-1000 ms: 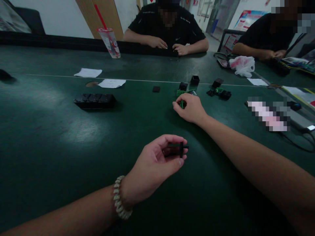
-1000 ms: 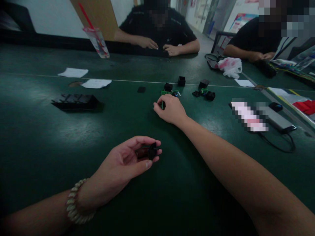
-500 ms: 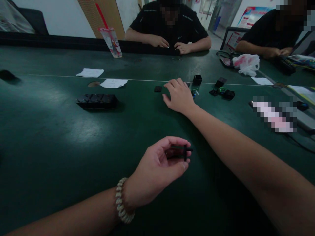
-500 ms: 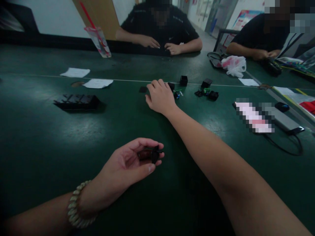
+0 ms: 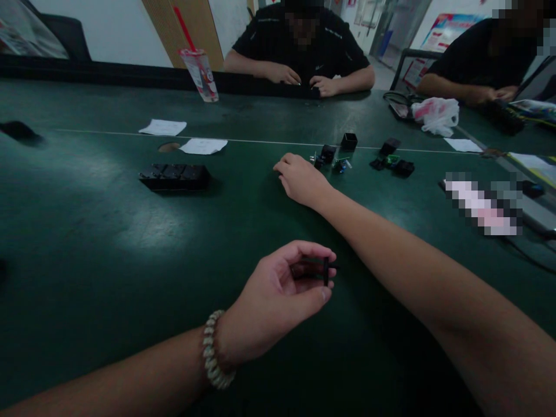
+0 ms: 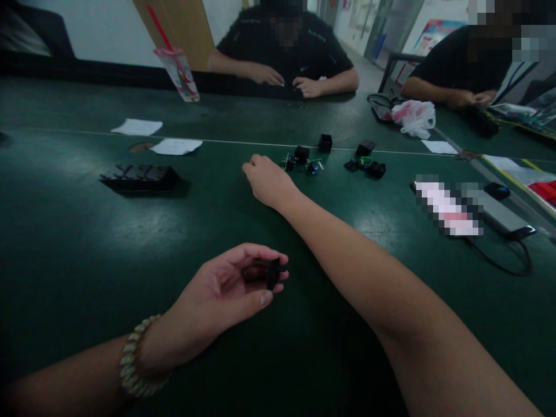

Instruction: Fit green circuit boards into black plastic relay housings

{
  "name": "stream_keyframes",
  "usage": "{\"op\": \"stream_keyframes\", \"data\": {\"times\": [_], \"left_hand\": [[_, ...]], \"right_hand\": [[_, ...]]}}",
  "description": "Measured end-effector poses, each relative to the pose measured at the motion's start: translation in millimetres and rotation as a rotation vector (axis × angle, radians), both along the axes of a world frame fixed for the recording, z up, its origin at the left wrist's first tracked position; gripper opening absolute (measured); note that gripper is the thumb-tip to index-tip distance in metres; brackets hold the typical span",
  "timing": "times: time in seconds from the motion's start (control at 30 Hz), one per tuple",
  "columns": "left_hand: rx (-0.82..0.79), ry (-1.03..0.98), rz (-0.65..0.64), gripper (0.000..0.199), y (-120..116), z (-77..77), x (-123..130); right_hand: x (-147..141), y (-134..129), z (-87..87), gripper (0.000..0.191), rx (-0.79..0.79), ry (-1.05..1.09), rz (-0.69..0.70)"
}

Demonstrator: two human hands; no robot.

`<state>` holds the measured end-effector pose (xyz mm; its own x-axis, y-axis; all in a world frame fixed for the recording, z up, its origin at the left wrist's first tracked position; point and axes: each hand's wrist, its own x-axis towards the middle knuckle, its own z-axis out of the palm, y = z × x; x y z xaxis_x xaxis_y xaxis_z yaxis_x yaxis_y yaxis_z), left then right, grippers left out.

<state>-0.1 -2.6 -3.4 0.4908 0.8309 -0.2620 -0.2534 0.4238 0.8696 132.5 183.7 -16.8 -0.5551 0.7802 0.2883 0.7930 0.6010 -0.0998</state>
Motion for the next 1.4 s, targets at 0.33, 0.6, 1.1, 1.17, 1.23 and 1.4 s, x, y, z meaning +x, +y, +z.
{"op": "stream_keyframes", "data": {"times": [0.33, 0.6, 1.1, 1.17, 1.23, 1.4], "left_hand": [[0.047, 0.021, 0.048, 0.037, -5.4, 3.5, 1.9], [0.067, 0.021, 0.151, 0.034, -5.9, 0.1, 3.2], [-0.138, -0.156, 0.171, 0.026, 0.3, 4.0, 3.7], [-0.145, -0.153, 0.177, 0.025, 1.0, 3.6, 3.6], [-0.154, -0.142, 0.178, 0.027, 1.8, 3.4, 3.7], [-0.129, -0.134, 0.183, 0.027, 4.3, 3.5, 4.4]], "right_hand": [[53.3, -101.4, -7.8, 0.036, 0.107, 0.268, 0.23], [84.3, -177.0, -7.7, 0.033, -0.582, 1.313, -0.227], [83.3, -177.8, -7.7, 0.019, -0.912, 1.58, -0.129], [84.6, -177.4, -9.3, 0.017, -0.907, 1.57, -0.094], [85.3, -177.9, -10.6, 0.014, -0.873, 1.547, -0.055], [84.9, -183.0, -5.3, 0.013, -0.691, 1.375, 0.033]]}}
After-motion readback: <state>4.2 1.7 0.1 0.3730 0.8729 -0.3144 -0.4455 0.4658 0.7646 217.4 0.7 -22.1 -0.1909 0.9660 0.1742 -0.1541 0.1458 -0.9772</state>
